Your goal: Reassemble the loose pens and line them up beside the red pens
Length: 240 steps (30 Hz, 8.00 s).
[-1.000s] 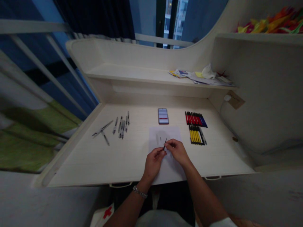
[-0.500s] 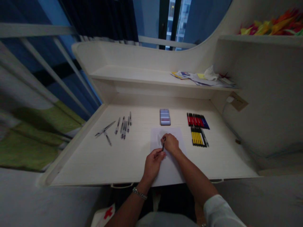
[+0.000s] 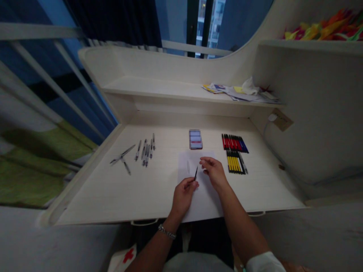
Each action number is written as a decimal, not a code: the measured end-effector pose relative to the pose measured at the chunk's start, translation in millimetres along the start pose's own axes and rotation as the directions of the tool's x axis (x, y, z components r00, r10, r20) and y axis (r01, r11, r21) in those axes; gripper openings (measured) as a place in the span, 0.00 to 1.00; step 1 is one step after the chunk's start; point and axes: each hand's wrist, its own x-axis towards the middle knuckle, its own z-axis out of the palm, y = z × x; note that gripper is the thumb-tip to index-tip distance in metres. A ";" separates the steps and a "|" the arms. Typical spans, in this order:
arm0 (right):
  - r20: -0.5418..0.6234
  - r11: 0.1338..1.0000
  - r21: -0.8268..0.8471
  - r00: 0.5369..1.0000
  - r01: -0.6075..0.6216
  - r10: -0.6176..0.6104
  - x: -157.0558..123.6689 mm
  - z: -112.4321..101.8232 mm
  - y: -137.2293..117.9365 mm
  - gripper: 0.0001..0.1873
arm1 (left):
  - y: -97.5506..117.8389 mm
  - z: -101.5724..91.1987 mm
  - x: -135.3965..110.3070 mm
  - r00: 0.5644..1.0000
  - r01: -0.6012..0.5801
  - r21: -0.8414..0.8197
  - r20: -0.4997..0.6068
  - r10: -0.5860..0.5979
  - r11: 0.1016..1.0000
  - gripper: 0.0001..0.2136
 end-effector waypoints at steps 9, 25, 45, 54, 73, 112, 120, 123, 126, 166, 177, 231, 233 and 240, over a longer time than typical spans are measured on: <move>0.000 0.999 0.044 1.000 0.017 -0.017 -9.7 4.4 -11.6 0.17 | 1.9 1.9 -2.2 0.999 -0.028 0.040 0.026 0.027 0.999 0.16; 0.040 0.988 -0.114 0.994 0.104 -0.100 -7.2 1.2 -4.2 0.15 | 2.7 1.8 -1.3 1.000 -0.017 0.051 0.026 0.015 0.999 0.16; 0.022 0.622 -0.780 0.997 0.064 -0.074 42.7 38.1 36.6 0.10 | -2.5 -5.0 -1.8 0.998 0.047 -0.090 -0.031 -0.050 0.995 0.19; 0.020 0.974 -0.227 1.000 -0.008 0.012 38.3 13.0 13.0 0.17 | -0.2 -5.1 -0.9 0.996 0.071 -0.091 -0.039 -0.075 0.993 0.19; -0.050 0.995 0.032 0.995 0.091 -0.090 12.5 2.4 -20.4 0.21 | 1.9 3.2 -3.5 0.999 0.032 -0.010 0.005 -0.032 0.999 0.17; 0.133 0.987 0.141 0.990 -0.073 0.054 -16.1 8.2 17.5 0.16 | 21.7 8.1 -9.6 0.970 0.230 -0.211 0.130 -0.206 0.950 0.17; 0.053 0.993 0.101 0.997 -0.060 0.055 -18.6 11.9 15.0 0.16 | 20.1 9.6 -6.7 0.985 0.172 -0.140 0.055 -0.166 0.975 0.18; 0.075 0.992 0.102 0.995 -0.075 0.068 -18.2 11.9 15.4 0.20 | 23.2 10.1 -6.7 0.981 0.188 -0.156 0.081 -0.177 0.970 0.18; -0.014 0.998 0.058 1.000 -0.002 0.003 -17.5 15.4 19.8 0.17 | 20.2 11.3 -6.9 0.983 0.181 -0.150 0.053 -0.175 0.972 0.18; 0.019 0.968 0.222 0.993 -0.119 0.118 -23.6 12.6 22.4 0.16 | 21.6 12.0 -9.0 0.977 0.212 -0.175 0.076 -0.202 0.961 0.17; 0.019 0.978 0.175 0.994 -0.110 0.108 -23.2 12.1 23.8 0.19 | 18.5 10.0 -8.2 0.977 0.205 -0.161 0.085 -0.193 0.965 0.16; 0.015 0.410 0.909 0.990 -0.072 0.141 12.1 -38.0 34.4 0.07 | -1.0 -6.8 -7.0 0.971 -0.237 0.564 0.159 0.178 0.791 0.09; 0.007 0.419 0.906 0.989 -0.068 0.145 12.6 -38.0 35.5 0.06 | 0.2 -6.9 -7.9 0.970 -0.242 0.570 0.164 0.180 0.785 0.09; 0.005 0.441 0.894 0.985 -0.081 0.170 14.5 -38.1 38.1 0.10 | 2.0 -8.2 -8.5 0.969 -0.246 0.582 0.177 0.175 0.775 0.09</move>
